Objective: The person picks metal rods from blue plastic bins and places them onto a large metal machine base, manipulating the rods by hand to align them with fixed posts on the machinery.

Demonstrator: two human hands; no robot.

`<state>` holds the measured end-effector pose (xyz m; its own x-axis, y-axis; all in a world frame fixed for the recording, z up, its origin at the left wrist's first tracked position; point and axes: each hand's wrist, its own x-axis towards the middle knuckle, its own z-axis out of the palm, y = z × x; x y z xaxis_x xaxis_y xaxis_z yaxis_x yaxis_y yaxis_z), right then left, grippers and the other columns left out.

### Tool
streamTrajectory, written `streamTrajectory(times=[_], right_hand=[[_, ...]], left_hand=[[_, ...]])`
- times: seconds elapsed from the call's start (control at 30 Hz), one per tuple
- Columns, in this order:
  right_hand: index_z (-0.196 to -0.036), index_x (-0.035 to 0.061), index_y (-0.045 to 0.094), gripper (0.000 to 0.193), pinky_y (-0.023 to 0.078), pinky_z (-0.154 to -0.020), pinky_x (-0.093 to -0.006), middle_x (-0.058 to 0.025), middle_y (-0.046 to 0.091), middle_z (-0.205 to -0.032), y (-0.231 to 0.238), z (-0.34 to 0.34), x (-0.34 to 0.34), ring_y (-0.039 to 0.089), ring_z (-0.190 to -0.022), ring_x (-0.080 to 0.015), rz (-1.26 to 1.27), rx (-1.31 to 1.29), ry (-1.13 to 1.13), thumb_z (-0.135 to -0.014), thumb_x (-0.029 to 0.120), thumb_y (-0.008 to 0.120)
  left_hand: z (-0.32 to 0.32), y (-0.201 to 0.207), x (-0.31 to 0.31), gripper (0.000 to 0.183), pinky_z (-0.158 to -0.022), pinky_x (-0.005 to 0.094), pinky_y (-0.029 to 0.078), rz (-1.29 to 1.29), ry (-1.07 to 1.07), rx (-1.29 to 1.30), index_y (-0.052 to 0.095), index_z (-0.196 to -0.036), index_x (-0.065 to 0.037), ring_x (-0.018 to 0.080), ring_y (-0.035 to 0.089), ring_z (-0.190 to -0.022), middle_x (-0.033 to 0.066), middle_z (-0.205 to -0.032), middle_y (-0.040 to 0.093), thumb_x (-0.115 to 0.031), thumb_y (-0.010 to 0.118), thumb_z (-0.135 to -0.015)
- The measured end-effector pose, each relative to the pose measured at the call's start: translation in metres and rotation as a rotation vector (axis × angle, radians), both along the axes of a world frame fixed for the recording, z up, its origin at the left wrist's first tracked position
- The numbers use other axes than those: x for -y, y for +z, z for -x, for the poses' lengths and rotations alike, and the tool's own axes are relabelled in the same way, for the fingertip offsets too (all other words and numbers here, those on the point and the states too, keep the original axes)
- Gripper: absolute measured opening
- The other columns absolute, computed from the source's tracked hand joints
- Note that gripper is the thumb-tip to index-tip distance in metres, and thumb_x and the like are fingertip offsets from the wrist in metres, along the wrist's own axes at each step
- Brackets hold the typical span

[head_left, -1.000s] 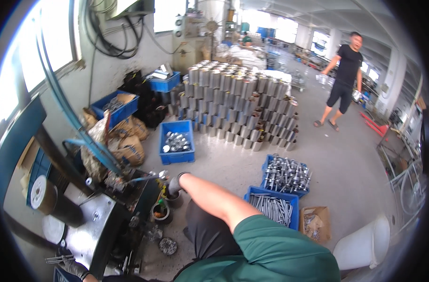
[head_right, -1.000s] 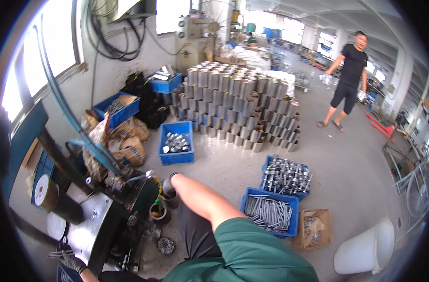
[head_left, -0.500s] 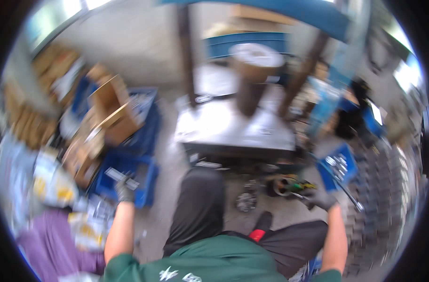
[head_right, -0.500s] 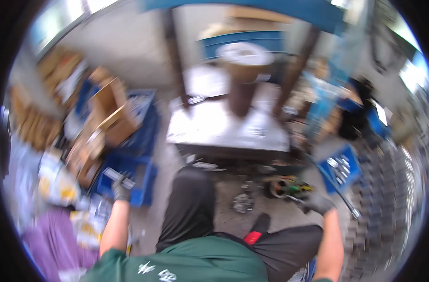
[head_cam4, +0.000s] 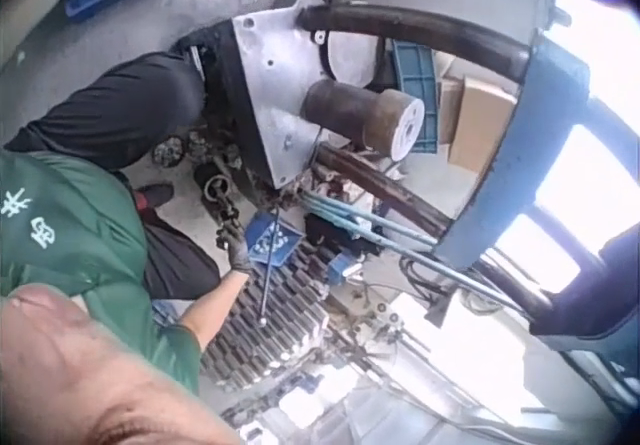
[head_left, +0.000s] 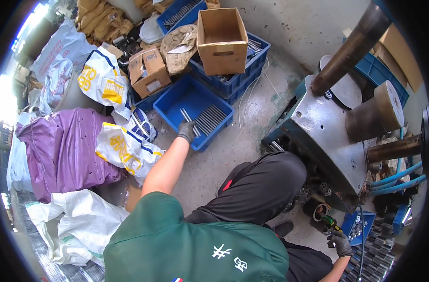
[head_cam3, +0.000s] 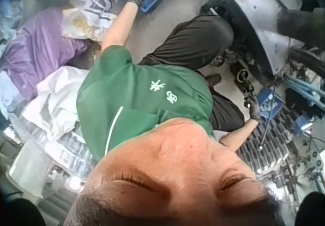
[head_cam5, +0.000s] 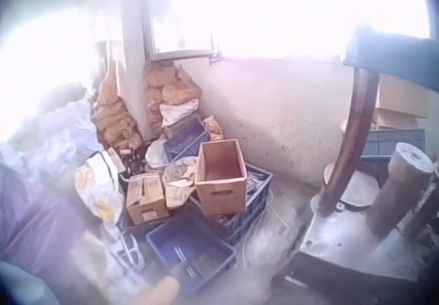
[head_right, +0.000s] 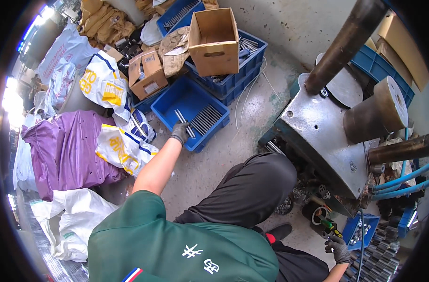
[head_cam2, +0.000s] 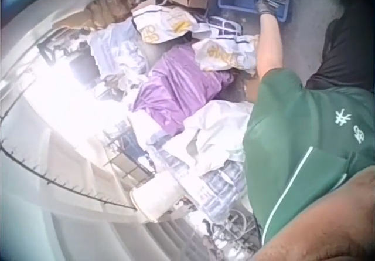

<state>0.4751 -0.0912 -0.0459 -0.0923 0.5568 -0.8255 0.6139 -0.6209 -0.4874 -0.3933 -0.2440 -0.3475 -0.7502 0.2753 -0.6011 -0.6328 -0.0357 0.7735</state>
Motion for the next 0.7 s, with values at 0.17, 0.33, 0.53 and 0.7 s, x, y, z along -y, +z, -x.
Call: streamTrajectory(times=[0.17, 0.33, 0.53, 0.7], right_hand=[[-0.129, -0.0081, 0.058, 0.052, 0.061, -0.063, -0.0396, -0.0164, 0.07, -0.09, -0.03, 0.008, -0.017, 0.067, -0.065, -0.0257, -0.009, -0.028, 0.0, -0.084, 0.016, 0.064], [-0.128, -0.0033, 0.061, 0.044, 0.06, -0.061, -0.0407, -0.0154, 0.07, -0.09, -0.016, -0.01, -0.011, 0.065, -0.063, -0.0251, 0.009, 0.088, -0.09, -0.086, 0.012, 0.065], [-0.126, -0.0014, 0.062, 0.044, 0.059, -0.061, -0.0403, -0.0145, 0.071, -0.089, -0.02, 0.004, -0.017, 0.064, -0.061, -0.0245, 0.063, 0.161, -0.069, -0.084, 0.008, 0.066], [-0.123, -0.0026, 0.064, 0.046, 0.059, -0.061, -0.0378, -0.013, 0.071, -0.088, -0.019, 0.025, -0.021, 0.065, -0.063, -0.0222, 0.095, 0.182, -0.004, -0.078, 0.008, 0.071]], left_hand=[[0.088, -0.118, 0.018, 0.037, -0.095, 0.0467, 0.057, 0.862, -0.466, -0.02, 0.065, -0.129, -0.002, 0.0378, 0.069, -0.113, 0.0219, -0.131, 0.067, -0.023, 0.057, -0.1], [0.027, -0.182, -0.032, 0.046, -0.098, 0.0462, 0.055, 1.216, -0.804, -0.183, 0.065, -0.133, -0.001, 0.0388, 0.065, -0.12, 0.0199, -0.141, 0.063, -0.034, 0.056, -0.102], [0.014, -0.159, -0.03, 0.048, -0.1, 0.0454, 0.053, 1.218, -0.76, -0.2, 0.064, -0.133, 0.0, 0.0388, 0.064, -0.122, 0.021, -0.142, 0.062, -0.034, 0.056, -0.101], [0.012, -0.152, -0.02, 0.049, -0.102, 0.0447, 0.051, 1.224, -0.77, -0.219, 0.064, -0.134, 0.001, 0.0388, 0.063, -0.124, 0.0219, -0.143, 0.061, -0.035, 0.056, -0.101]])
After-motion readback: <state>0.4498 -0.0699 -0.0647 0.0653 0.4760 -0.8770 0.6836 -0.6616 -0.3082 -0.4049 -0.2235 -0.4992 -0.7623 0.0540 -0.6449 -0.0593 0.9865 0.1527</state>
